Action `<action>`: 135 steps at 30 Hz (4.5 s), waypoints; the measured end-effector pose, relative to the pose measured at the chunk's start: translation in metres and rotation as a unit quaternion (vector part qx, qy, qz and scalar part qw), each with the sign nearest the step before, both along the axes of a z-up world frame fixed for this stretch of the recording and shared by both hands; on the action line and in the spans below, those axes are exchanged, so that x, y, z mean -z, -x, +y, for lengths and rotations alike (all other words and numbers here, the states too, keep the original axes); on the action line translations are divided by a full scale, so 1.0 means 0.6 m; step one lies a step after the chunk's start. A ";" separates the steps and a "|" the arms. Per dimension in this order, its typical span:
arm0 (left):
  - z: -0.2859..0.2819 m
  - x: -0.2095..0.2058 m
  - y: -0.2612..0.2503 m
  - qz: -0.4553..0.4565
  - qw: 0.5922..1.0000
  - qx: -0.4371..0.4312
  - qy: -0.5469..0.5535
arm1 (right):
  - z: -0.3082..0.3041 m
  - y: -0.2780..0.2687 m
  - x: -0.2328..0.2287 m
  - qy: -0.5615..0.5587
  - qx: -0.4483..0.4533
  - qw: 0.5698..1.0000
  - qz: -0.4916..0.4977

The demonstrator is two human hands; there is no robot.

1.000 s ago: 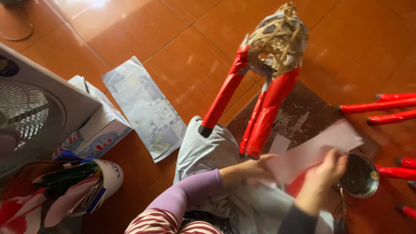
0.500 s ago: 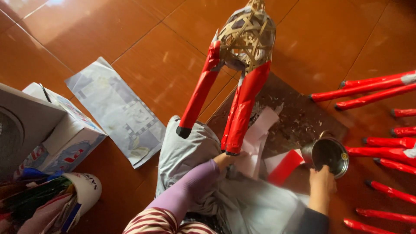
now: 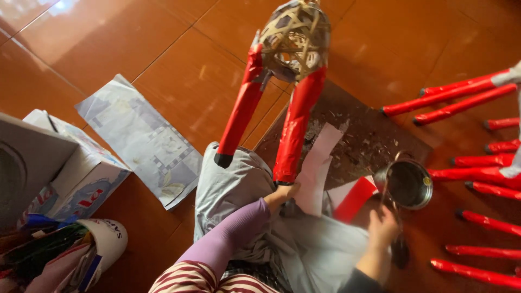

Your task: Wrapping paper strips around a bamboo frame to create a decorative horse.

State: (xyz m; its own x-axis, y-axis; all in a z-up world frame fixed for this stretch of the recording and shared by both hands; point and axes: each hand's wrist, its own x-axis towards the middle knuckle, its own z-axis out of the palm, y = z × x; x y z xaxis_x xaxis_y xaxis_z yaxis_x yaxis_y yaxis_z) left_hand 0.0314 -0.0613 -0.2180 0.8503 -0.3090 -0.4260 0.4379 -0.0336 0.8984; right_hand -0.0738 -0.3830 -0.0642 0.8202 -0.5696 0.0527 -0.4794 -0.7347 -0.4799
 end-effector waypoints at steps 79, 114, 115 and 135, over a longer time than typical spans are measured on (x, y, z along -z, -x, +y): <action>0.061 -0.071 0.125 0.420 0.875 -0.068 0.231 | 0.294 -0.157 0.015 -0.070 -0.122 0.990 0.010; 0.052 -0.075 0.116 0.372 0.887 -0.016 0.275 | 0.239 -0.177 0.046 -0.024 -0.068 0.997 0.018; 0.056 -0.064 0.112 0.344 0.879 0.003 0.329 | 0.235 -0.185 0.042 -0.023 -0.071 0.997 -0.010; 0.026 -0.245 -0.032 0.291 0.846 -0.073 0.442 | 0.217 0.148 -0.119 -0.024 -0.069 0.997 -0.030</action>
